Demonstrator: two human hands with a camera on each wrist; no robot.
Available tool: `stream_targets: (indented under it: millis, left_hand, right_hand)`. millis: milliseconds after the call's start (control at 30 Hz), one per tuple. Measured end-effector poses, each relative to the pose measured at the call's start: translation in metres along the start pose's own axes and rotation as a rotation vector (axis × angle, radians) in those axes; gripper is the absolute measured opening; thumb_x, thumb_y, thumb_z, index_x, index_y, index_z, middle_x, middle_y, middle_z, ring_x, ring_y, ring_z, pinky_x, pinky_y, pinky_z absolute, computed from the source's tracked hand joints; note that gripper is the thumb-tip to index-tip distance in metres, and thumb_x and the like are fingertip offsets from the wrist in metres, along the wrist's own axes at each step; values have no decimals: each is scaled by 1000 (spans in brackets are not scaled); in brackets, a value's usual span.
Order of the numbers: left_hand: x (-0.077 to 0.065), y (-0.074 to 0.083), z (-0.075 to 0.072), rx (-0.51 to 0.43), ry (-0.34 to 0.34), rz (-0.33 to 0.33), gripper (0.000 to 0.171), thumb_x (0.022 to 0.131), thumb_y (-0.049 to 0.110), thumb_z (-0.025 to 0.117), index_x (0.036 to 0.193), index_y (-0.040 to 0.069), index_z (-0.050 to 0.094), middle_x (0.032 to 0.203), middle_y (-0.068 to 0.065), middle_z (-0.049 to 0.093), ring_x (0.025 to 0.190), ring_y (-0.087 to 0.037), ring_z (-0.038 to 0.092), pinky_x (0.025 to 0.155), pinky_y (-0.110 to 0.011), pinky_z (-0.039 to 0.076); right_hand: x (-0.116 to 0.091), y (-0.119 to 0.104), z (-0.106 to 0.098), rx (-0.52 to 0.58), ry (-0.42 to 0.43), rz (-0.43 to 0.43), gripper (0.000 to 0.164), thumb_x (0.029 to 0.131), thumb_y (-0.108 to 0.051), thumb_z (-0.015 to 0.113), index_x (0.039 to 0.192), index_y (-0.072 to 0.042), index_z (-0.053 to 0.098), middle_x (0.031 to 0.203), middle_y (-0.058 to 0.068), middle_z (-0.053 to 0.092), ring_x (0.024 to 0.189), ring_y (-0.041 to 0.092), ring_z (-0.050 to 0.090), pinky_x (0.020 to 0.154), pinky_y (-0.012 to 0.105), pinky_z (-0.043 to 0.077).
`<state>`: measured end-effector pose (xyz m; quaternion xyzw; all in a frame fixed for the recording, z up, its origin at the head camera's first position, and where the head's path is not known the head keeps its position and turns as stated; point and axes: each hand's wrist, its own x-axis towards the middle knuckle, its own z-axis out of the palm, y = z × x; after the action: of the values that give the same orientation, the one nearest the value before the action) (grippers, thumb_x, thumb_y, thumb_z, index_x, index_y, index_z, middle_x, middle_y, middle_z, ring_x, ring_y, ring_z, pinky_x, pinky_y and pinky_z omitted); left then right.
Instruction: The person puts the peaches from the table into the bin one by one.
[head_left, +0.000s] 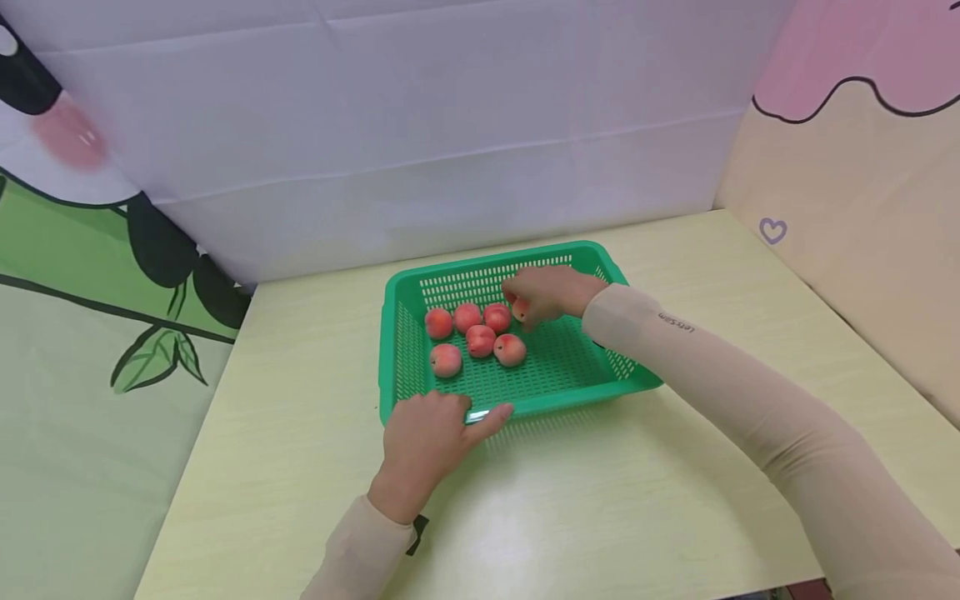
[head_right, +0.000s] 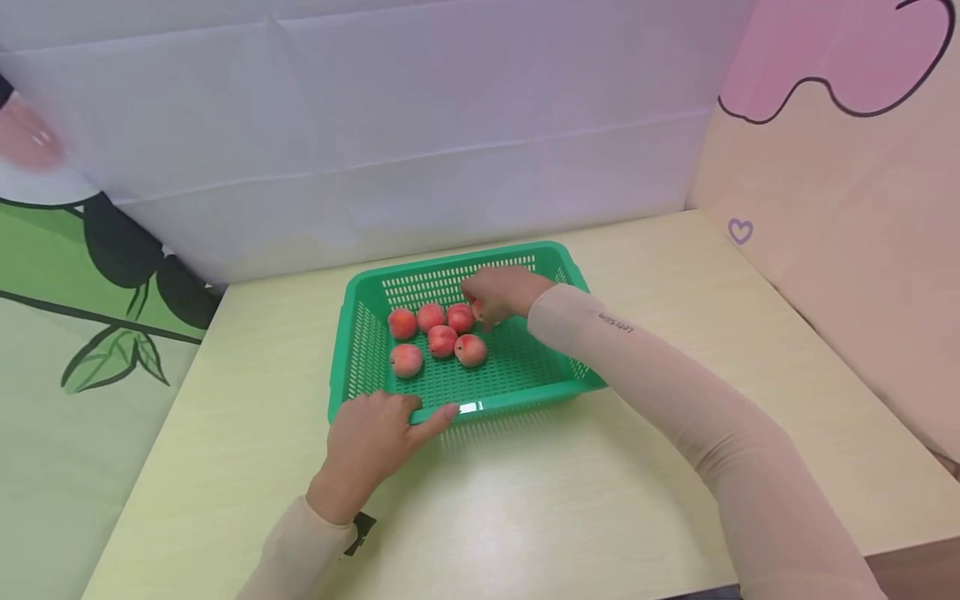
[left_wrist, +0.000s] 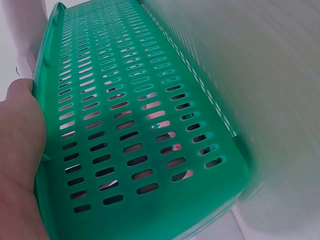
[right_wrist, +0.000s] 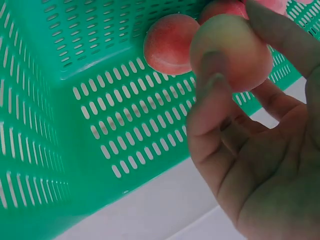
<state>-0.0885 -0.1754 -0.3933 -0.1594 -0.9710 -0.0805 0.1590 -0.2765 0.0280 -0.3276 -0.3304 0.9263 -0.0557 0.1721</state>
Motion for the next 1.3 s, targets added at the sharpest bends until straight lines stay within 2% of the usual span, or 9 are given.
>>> stream_targets:
  millis: [133,300,533,767,1000,1100,1167,1233,1300]
  left_hand:
    - [0,0,0,-3,-8,-2,71,95,70,64,54,20,34,50,9,15,41,-12,21,42,-26,15]
    - [0,0,-1,-1,-17,-8,71,96,70,63,54,20,35,50,9,15,40,-12,22,42,-26,15]
    - [0,0,-1,-1,-9,-8,71,95,69,64,54,20,34,50,9,15,41,-11,22,42,-26,14]
    - [0,0,-2,-10,5,5,71,95,68,65,54,20,32,51,9,14,42,-11,19,43,-25,13]
    - [0,-1,-1,-5,7,5,72,95,69,65,53,20,32,51,9,14,42,-11,19,43,-25,13]
    - [0,-1,-1,-8,-2,2,72,95,69,65,54,20,32,51,9,13,42,-11,19,43,-25,13]
    - [0,-1,-2,-15,-6,-2,72,95,69,64,54,20,32,51,9,13,42,-11,19,43,-25,13]
    - [0,-1,-2,-21,-11,-5,72,95,69,64,54,20,31,51,9,13,43,-11,19,43,-25,13]
    - [1,-1,-2,-25,-13,-6,72,95,69,64,54,20,31,52,9,13,43,-11,19,43,-25,13]
  right_hand:
    - [0,0,3,-6,-9,15,36,91,-5,78,123,-16,66,121,7,58,99,26,58,82,40,51]
    - [-2,-2,5,45,-31,23,40,91,2,70,126,-16,67,127,11,53,94,28,59,78,37,51]
    - [0,-5,5,20,-47,16,35,89,0,74,120,-14,67,115,5,62,101,25,57,83,38,52]
    - [2,-5,6,-43,-74,22,28,87,-3,79,110,-13,64,103,4,62,95,23,55,78,38,48]
    - [6,-5,12,-52,-80,46,39,85,-6,86,118,-15,66,121,7,59,102,27,59,87,42,52]
    - [7,-6,14,-63,-79,52,37,85,-6,84,117,-15,67,143,14,57,104,29,61,88,43,52]
    - [8,-7,16,-68,-77,55,36,85,-5,83,116,-15,67,150,17,54,102,30,62,86,42,52]
    - [8,-8,17,-75,-73,59,35,84,-4,82,115,-15,68,152,19,52,99,29,61,84,41,51]
    - [8,-8,18,-82,-72,62,37,84,-3,81,116,-15,69,147,17,54,94,28,60,82,40,51]
